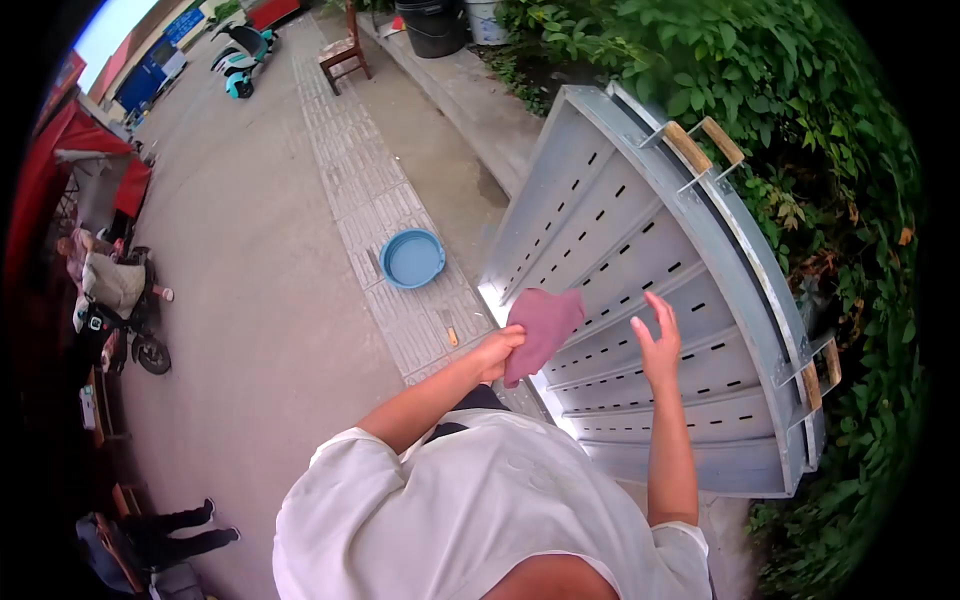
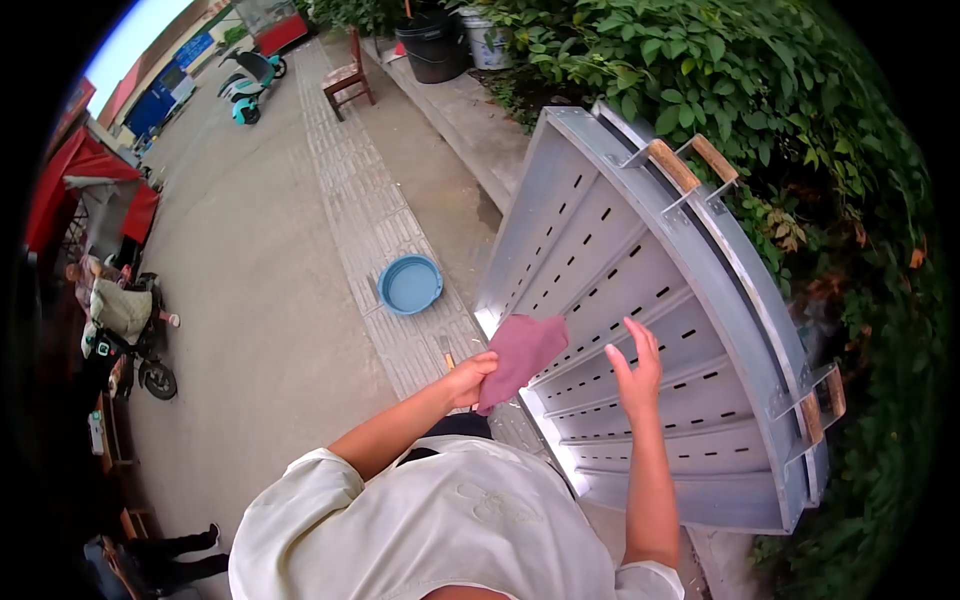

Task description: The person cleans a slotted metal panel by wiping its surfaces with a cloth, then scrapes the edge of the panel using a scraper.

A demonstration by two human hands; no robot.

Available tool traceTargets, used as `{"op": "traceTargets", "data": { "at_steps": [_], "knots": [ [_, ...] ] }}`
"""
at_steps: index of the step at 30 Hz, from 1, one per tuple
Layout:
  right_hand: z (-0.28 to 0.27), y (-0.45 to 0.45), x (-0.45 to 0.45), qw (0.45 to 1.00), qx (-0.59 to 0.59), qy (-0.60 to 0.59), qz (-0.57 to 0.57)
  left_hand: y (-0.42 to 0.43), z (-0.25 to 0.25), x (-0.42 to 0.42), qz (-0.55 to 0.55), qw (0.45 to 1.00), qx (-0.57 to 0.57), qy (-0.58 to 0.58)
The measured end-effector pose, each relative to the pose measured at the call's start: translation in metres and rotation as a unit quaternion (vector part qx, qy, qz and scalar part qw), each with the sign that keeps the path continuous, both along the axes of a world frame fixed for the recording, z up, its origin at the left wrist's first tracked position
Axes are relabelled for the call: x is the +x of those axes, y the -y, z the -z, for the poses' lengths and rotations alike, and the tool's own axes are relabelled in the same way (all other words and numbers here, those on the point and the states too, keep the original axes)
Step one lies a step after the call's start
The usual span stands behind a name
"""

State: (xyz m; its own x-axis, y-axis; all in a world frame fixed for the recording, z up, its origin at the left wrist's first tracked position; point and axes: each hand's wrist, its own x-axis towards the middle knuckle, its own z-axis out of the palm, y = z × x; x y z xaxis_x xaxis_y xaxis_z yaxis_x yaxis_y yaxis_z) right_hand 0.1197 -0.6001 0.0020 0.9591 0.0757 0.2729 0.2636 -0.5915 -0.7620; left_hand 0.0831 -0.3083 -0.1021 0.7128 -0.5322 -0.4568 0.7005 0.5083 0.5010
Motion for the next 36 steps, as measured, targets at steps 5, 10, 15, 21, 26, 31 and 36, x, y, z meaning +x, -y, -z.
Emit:
{"op": "traceTargets", "data": {
  "at_steps": [5,10,15,21,26,31,36],
  "knots": [
    [0.125,-0.03,-0.085,0.712,0.476,-0.504,-0.113,0.028,-0.028,-0.055,0.013,0.971,0.153,0.185],
    [0.116,-0.074,-0.11,0.574,0.554,-0.56,-0.225,0.037,-0.038,-0.105,0.08,0.826,0.454,0.325],
    [0.124,-0.079,-0.108,0.575,0.472,-0.627,-0.231,0.032,-0.016,-0.121,0.052,0.749,0.546,0.372],
    [0.159,-0.07,-0.103,0.628,0.534,-0.556,-0.109,0.03,-0.022,-0.124,-0.057,0.716,0.574,0.393],
    [0.179,-0.065,-0.074,0.627,0.572,-0.523,-0.087,0.017,-0.015,-0.113,-0.203,0.755,0.541,0.309],
    [0.109,-0.092,-0.062,0.702,0.519,-0.475,-0.112,-0.027,0.039,-0.118,-0.304,0.739,0.569,0.192],
    [0.059,-0.154,-0.076,0.855,0.235,-0.34,-0.314,-0.03,0.006,-0.112,-0.295,0.939,0.165,-0.064]
  ]
}}
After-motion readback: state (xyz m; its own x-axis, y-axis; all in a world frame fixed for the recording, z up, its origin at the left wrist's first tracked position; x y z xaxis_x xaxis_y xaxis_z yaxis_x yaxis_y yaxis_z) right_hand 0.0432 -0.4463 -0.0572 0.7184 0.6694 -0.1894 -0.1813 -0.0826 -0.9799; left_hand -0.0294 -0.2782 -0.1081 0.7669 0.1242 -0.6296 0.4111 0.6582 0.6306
